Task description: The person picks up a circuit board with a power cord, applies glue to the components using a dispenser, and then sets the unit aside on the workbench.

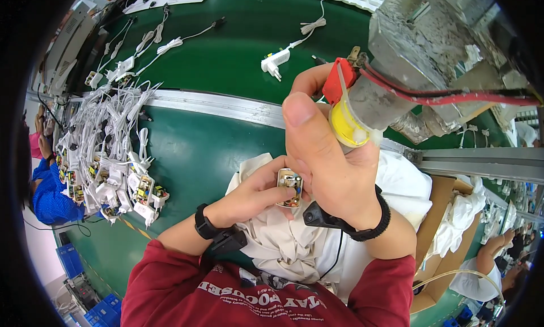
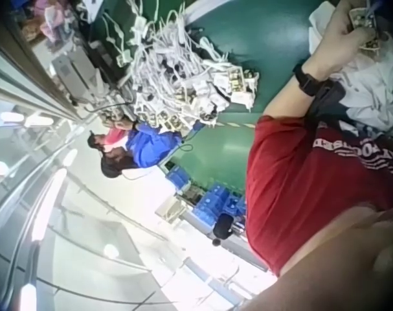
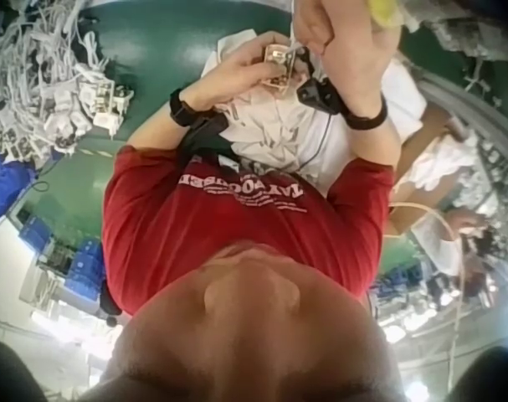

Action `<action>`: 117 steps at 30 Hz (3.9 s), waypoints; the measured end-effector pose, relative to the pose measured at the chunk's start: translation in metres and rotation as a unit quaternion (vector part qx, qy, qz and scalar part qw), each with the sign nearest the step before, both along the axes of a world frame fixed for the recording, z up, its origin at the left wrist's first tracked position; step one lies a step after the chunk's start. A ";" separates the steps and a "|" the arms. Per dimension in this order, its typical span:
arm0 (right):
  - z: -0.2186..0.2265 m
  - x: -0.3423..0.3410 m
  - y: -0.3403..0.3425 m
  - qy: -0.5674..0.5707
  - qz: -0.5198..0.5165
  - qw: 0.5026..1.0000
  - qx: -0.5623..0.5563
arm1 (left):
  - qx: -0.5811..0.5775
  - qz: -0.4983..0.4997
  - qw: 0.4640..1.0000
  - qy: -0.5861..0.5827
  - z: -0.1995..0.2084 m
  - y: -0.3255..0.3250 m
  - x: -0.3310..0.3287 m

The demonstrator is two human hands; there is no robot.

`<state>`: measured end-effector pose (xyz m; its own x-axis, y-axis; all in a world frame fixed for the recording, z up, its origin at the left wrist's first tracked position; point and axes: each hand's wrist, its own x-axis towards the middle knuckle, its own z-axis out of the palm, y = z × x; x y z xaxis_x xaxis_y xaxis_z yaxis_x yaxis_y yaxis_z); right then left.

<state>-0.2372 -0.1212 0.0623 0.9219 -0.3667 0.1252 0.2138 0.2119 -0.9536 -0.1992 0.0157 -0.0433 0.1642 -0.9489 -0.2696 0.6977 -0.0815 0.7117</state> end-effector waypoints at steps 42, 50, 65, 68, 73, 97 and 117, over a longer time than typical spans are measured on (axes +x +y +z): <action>-0.004 0.001 -0.008 -0.049 0.000 0.997 0.057 | -0.010 0.018 1.000 -0.005 0.008 0.003 0.003; -0.006 0.001 -0.006 -0.042 -0.003 0.997 0.070 | -0.020 0.006 1.000 -0.005 0.006 0.003 0.002; 0.001 0.000 -0.005 -0.020 -0.017 0.998 0.051 | -0.016 0.017 1.000 -0.004 0.007 0.003 0.003; 0.003 -0.002 -0.001 -0.005 -0.005 1.000 0.026 | 0.005 0.035 0.999 0.002 0.005 0.003 0.006; 0.002 -0.007 0.005 0.016 0.025 0.999 -0.031 | -0.007 0.079 0.995 0.064 0.002 0.005 0.008; -0.010 -0.012 0.009 -0.024 0.056 0.996 0.068 | -0.062 0.083 0.983 0.154 0.011 0.005 0.008; -0.008 -0.008 0.002 -0.042 0.061 0.994 0.085 | -0.057 0.080 0.984 0.147 0.007 0.003 0.010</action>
<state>-0.2449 -0.1191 0.0546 0.9496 -0.2760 0.1486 0.2535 0.3974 -0.8819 -0.1897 0.0185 -0.0362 0.2454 -0.9441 -0.2203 0.8722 0.1158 0.4753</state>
